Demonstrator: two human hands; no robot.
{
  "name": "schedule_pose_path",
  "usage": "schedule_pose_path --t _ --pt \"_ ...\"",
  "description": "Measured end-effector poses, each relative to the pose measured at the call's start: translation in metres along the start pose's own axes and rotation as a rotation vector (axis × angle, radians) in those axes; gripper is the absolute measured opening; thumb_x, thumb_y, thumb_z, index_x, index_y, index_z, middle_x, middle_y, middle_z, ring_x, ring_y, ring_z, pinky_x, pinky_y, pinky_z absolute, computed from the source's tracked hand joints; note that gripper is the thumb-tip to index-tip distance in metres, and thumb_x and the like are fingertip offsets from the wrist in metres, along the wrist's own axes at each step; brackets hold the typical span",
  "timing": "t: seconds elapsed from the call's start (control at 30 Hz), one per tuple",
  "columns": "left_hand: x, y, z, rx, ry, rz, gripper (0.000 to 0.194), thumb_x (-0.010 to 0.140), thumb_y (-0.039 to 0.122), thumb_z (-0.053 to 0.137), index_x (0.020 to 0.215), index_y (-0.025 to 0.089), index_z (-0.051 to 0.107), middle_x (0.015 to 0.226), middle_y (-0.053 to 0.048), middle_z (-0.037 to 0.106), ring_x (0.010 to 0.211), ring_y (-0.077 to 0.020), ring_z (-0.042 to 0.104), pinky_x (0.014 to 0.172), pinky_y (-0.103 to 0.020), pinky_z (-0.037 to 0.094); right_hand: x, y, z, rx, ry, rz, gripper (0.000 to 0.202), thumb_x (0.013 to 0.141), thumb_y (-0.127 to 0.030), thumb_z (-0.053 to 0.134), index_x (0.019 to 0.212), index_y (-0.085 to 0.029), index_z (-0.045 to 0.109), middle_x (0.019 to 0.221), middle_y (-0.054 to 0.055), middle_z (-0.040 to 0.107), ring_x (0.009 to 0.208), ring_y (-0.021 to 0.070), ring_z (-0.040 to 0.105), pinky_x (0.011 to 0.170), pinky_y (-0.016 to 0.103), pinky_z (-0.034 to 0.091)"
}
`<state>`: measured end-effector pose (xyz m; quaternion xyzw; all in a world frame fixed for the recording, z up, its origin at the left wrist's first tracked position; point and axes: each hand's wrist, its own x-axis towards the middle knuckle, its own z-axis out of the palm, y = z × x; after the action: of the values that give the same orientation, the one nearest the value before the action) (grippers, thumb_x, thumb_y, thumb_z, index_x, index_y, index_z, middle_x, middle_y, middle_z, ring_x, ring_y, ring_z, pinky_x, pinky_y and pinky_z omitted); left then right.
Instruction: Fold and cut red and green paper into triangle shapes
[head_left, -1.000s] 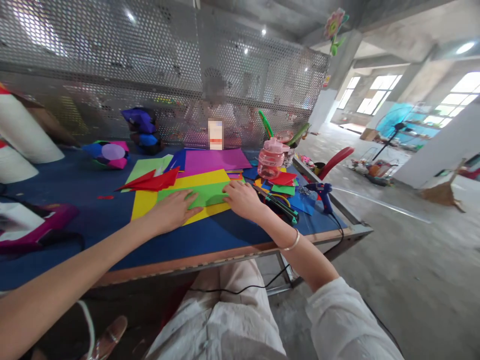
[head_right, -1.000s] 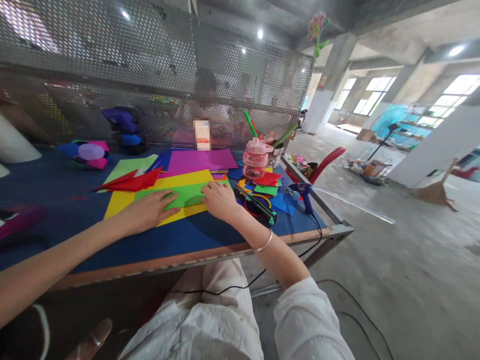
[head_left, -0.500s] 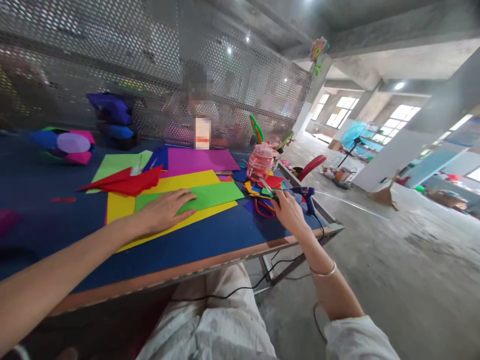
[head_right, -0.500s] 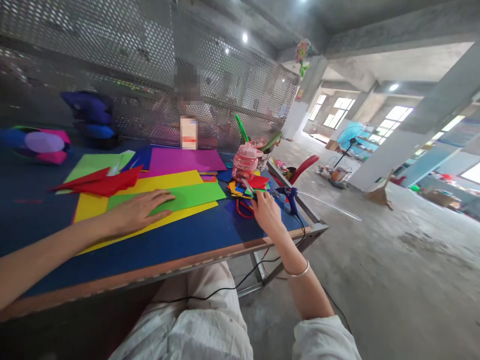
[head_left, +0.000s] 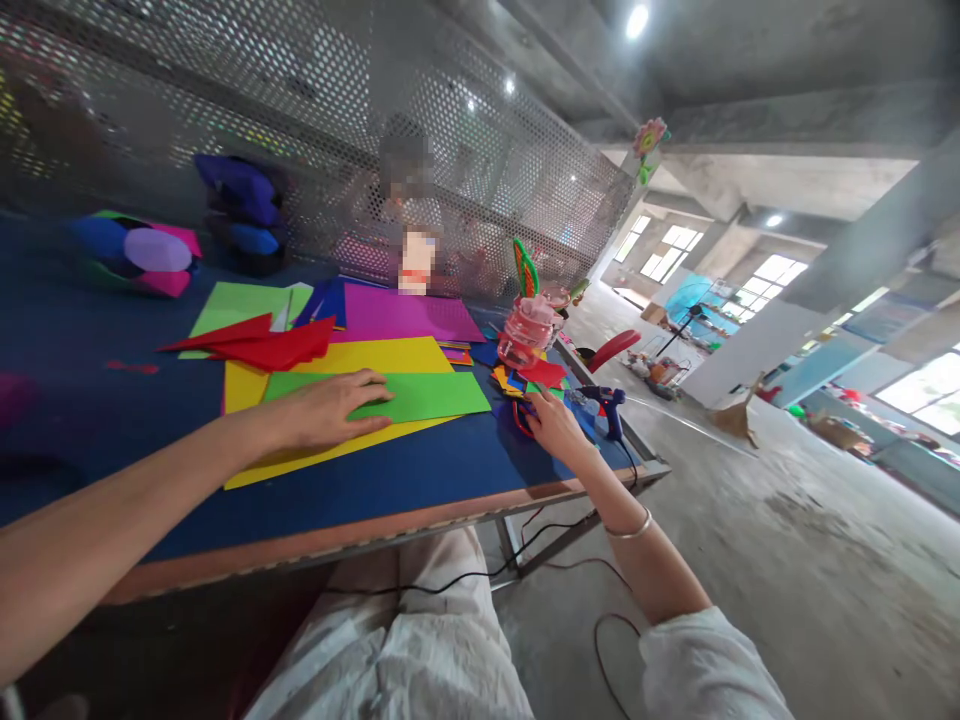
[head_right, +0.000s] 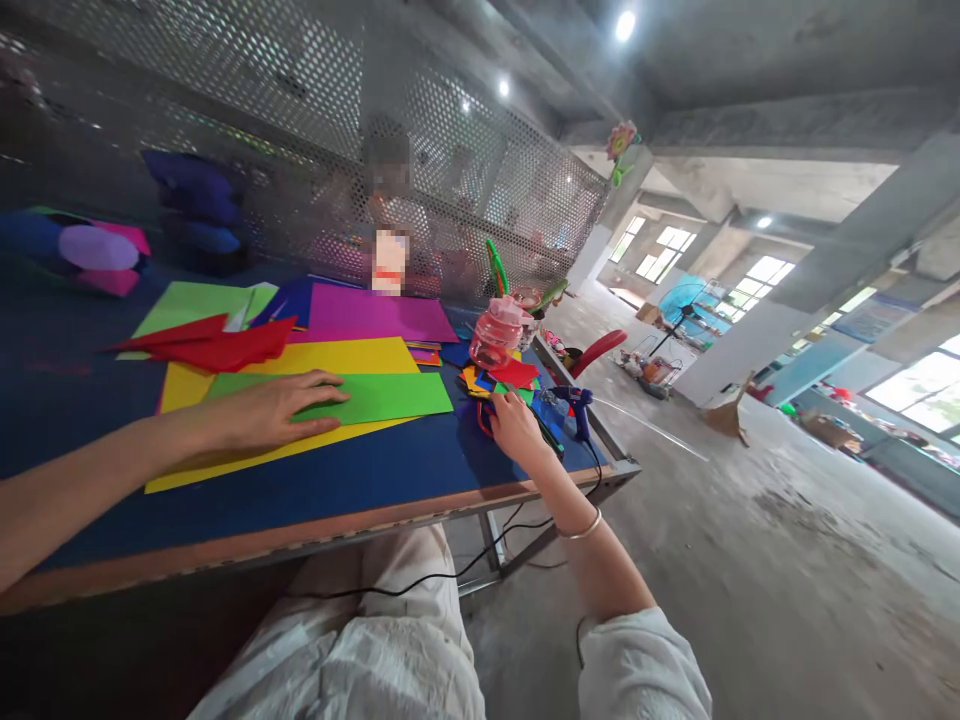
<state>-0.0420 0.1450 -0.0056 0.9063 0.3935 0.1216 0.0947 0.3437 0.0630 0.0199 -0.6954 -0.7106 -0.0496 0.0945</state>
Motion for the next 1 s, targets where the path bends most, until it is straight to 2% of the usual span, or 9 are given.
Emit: schedule_pose_path --t 0.1,0.2,0.3,0.4,0.53,0.67,0.73,0.8,1.0 --pt "-0.002 0.000 -0.002 -0.026 0.001 0.007 0.075 0.098 0.082 0.031 0.128 0.028 0.074 0.151 -0.013 0.064 0.131 -0.0316 0.068 0.111 -0.043 0.053 0.011 0.003 0.002 0.076 -0.038 0.028 0.041 0.105 -0.042 0.071 0.139 -0.020 0.065 0.140 0.011 0.067 0.118 0.0268 0.070 0.099 0.049 0.062" --pt "0.000 0.002 0.002 -0.047 0.013 0.017 0.069 0.101 0.073 0.032 0.124 0.023 0.074 0.150 -0.014 0.065 0.134 -0.0315 0.066 0.115 -0.042 0.050 0.014 0.006 -0.001 0.185 -0.066 0.059 0.042 0.104 -0.042 0.071 0.139 -0.020 0.065 0.140 0.011 0.067 0.118 0.0270 0.070 0.099 0.050 0.062" --pt "0.002 0.005 0.007 -0.063 0.017 0.042 0.062 0.103 0.060 0.035 0.136 0.020 0.068 0.156 -0.014 0.063 0.144 -0.0316 0.058 0.123 -0.045 0.043 0.013 0.006 -0.009 0.345 -0.069 0.084 0.042 0.104 -0.042 0.072 0.139 -0.020 0.064 0.140 0.011 0.067 0.118 0.0271 0.070 0.099 0.050 0.062" --pt "0.005 0.006 0.010 -0.077 -0.017 0.087 0.059 0.104 0.049 0.036 0.152 0.025 0.059 0.163 -0.008 0.059 0.152 -0.0275 0.052 0.129 -0.045 0.035 0.012 -0.005 -0.015 0.564 -0.078 0.103 0.042 0.104 -0.042 0.071 0.139 -0.020 0.065 0.140 0.011 0.067 0.118 0.0269 0.070 0.099 0.050 0.062" --pt "0.008 0.005 0.012 -0.074 -0.076 0.117 0.057 0.106 0.044 0.034 0.158 0.032 0.055 0.169 -0.003 0.052 0.161 -0.0251 0.040 0.134 -0.050 0.025 0.018 -0.048 -0.007 0.894 -0.155 0.102 0.041 0.105 -0.042 0.070 0.139 -0.020 0.065 0.139 0.011 0.067 0.116 0.0261 0.070 0.098 0.048 0.063" --pt "0.008 0.006 0.012 -0.040 -0.084 0.081 0.055 0.109 0.045 0.038 0.160 0.031 0.053 0.171 -0.007 0.049 0.165 -0.0288 0.035 0.134 -0.056 0.021 0.035 -0.109 0.014 1.113 -0.250 0.084 0.037 0.106 -0.045 0.069 0.131 -0.018 0.067 0.125 0.008 0.072 0.101 0.0215 0.073 0.086 0.041 0.065" --pt "0.007 0.007 0.011 -0.017 -0.071 0.063 0.052 0.109 0.045 0.047 0.158 0.028 0.054 0.169 -0.011 0.051 0.163 -0.0314 0.037 0.133 -0.059 0.024 0.045 -0.135 0.023 1.181 -0.252 0.066 0.038 0.107 -0.054 0.063 0.109 -0.017 0.069 0.090 0.003 0.072 0.070 0.0152 0.067 0.061 0.029 0.060" --pt "0.006 0.010 0.009 0.002 -0.049 0.058 0.051 0.107 0.046 0.059 0.153 0.024 0.058 0.165 -0.014 0.054 0.157 -0.0339 0.045 0.130 -0.063 0.032 0.052 -0.155 0.029 1.231 -0.238 0.041 0.042 0.102 -0.061 0.068 0.090 -0.021 0.064 0.063 -0.002 0.061 0.052 0.0132 0.056 0.045 0.023 0.048" --pt "0.003 0.013 0.010 0.036 0.003 0.056 0.047 0.102 0.042 0.071 0.142 0.020 0.062 0.151 -0.013 0.061 0.135 -0.0315 0.062 0.113 -0.059 0.054 0.065 -0.180 0.041 1.288 -0.225 0.027 0.048 0.093 -0.066 0.076 0.080 -0.027 0.052 0.050 -0.008 0.048 0.045 0.0117 0.045 0.039 0.022 0.036"
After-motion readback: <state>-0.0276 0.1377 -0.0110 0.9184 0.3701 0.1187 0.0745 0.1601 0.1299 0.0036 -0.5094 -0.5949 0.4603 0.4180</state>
